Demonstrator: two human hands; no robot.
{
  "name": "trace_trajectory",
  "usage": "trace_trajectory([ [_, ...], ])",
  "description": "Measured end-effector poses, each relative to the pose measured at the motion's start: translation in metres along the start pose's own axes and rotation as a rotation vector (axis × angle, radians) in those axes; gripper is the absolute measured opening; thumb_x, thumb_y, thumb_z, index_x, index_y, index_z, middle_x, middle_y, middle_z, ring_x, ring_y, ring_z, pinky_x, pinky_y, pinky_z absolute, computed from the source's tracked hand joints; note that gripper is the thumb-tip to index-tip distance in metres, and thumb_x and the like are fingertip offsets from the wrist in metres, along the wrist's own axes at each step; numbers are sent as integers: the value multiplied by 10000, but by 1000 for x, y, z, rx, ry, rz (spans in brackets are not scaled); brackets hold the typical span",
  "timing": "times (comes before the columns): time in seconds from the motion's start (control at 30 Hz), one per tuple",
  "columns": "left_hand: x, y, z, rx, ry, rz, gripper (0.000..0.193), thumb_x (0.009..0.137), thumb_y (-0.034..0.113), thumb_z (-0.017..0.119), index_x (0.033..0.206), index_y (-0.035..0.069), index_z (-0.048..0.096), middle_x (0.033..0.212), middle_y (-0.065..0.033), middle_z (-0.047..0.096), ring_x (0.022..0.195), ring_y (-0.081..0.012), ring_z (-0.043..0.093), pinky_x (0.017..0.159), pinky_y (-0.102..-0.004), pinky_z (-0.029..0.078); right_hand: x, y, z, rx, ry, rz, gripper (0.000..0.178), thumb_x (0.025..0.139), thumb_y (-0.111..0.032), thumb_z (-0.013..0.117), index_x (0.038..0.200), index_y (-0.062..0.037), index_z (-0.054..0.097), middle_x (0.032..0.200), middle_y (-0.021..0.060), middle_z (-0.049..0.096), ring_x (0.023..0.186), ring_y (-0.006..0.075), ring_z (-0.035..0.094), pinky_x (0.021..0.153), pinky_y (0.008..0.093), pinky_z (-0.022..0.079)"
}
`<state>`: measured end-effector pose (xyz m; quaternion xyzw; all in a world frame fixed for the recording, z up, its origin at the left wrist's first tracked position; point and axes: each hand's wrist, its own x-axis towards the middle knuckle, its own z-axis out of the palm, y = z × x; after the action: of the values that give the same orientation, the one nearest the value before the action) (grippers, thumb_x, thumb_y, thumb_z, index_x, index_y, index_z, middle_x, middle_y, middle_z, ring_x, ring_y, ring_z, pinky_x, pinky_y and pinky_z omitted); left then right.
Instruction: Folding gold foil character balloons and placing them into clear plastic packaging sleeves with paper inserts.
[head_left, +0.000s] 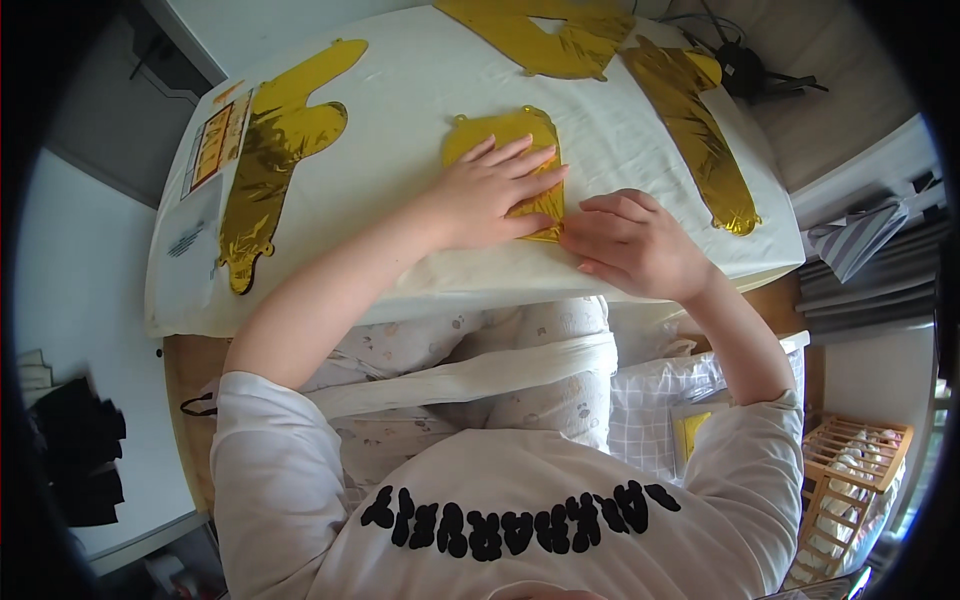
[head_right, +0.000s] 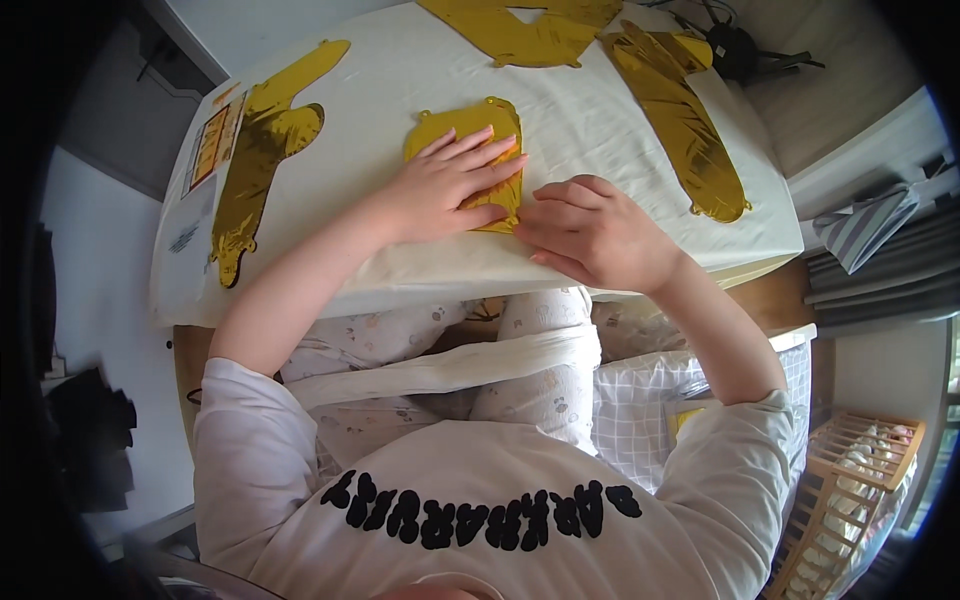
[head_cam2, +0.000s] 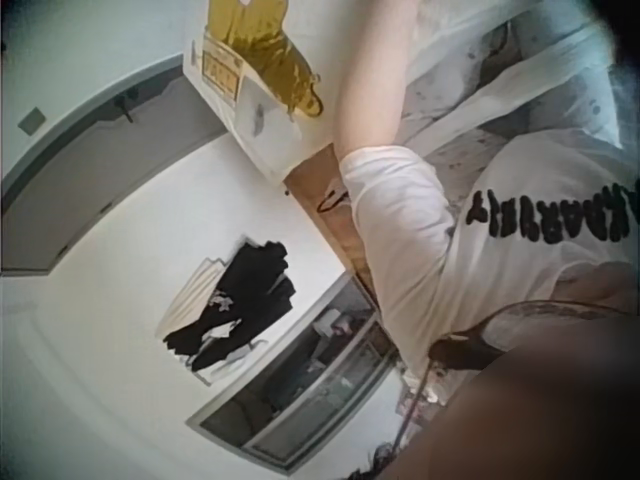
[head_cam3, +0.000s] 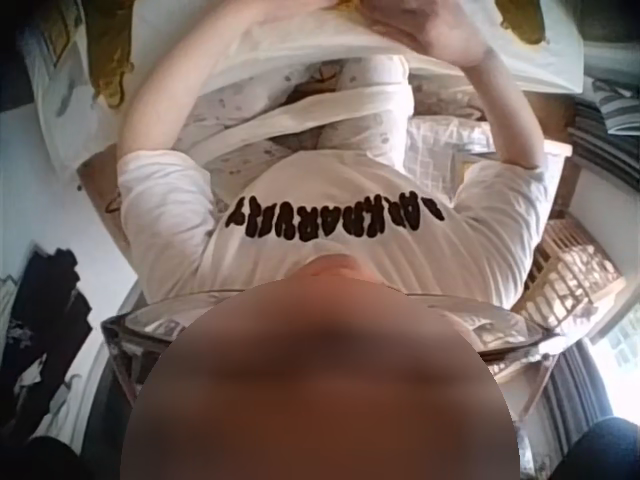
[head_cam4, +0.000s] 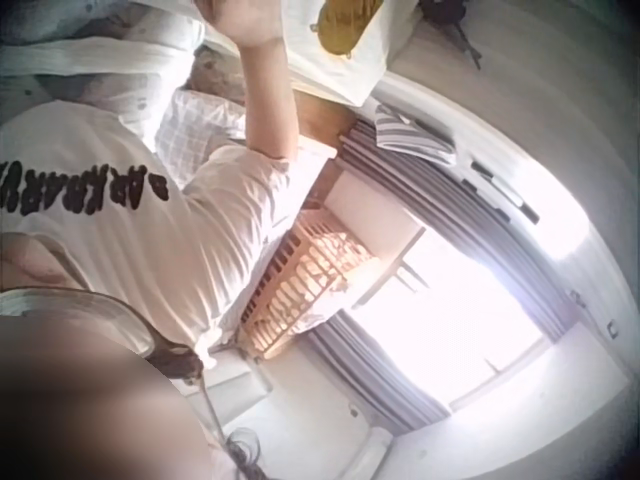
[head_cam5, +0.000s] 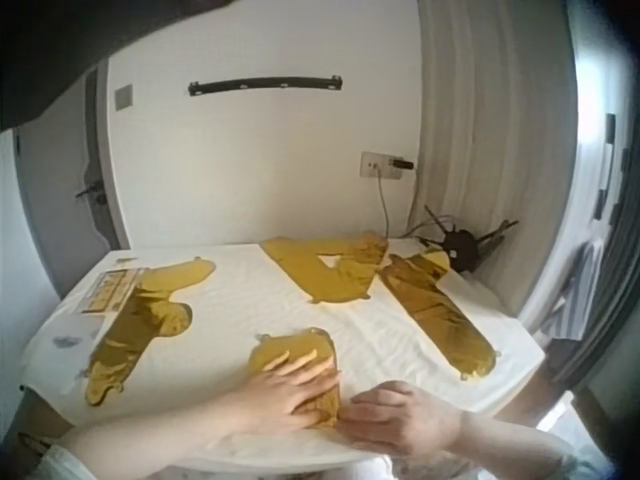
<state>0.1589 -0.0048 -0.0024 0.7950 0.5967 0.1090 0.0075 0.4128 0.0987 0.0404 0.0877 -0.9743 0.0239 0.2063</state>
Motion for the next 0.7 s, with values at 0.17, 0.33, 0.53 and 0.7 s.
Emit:
trace_trajectory([
  [0.17,2,0,-1,-9,-26,-16,715,1012,640,481,1621,289,352,1697,-52,301,1579,-299,229,1287,-513,156,0,6,-7,84,68,202,303,851,-167,761,1133,-60,761,1238,81,725,1178,310,654,1015,442,505],
  [0.33,3,-4,-4,-80,-51,-36,674,1069,572,414,1640,232,305,1703,-61,282,1586,-295,207,1290,-475,157,2,-7,9,86,31,118,306,869,-184,759,1144,-50,755,1235,93,726,1209,316,653,1051,467,500],
  [0.53,-1,-28,-22,-972,143,-139,583,1127,364,404,1643,128,267,1690,-145,293,1574,-284,243,1285,-377,173,2,-7,12,110,32,131,294,866,-170,770,1132,-47,745,1214,99,725,1205,308,656,1055,465,501],
  [0.7,-14,-49,-20,-210,12,5,614,1109,375,442,1630,91,284,1678,-102,330,1563,-264,279,1289,-430,200,18,1,12,236,15,141,274,862,-139,761,1115,-36,737,1247,124,701,1183,321,654,1046,467,498],
])
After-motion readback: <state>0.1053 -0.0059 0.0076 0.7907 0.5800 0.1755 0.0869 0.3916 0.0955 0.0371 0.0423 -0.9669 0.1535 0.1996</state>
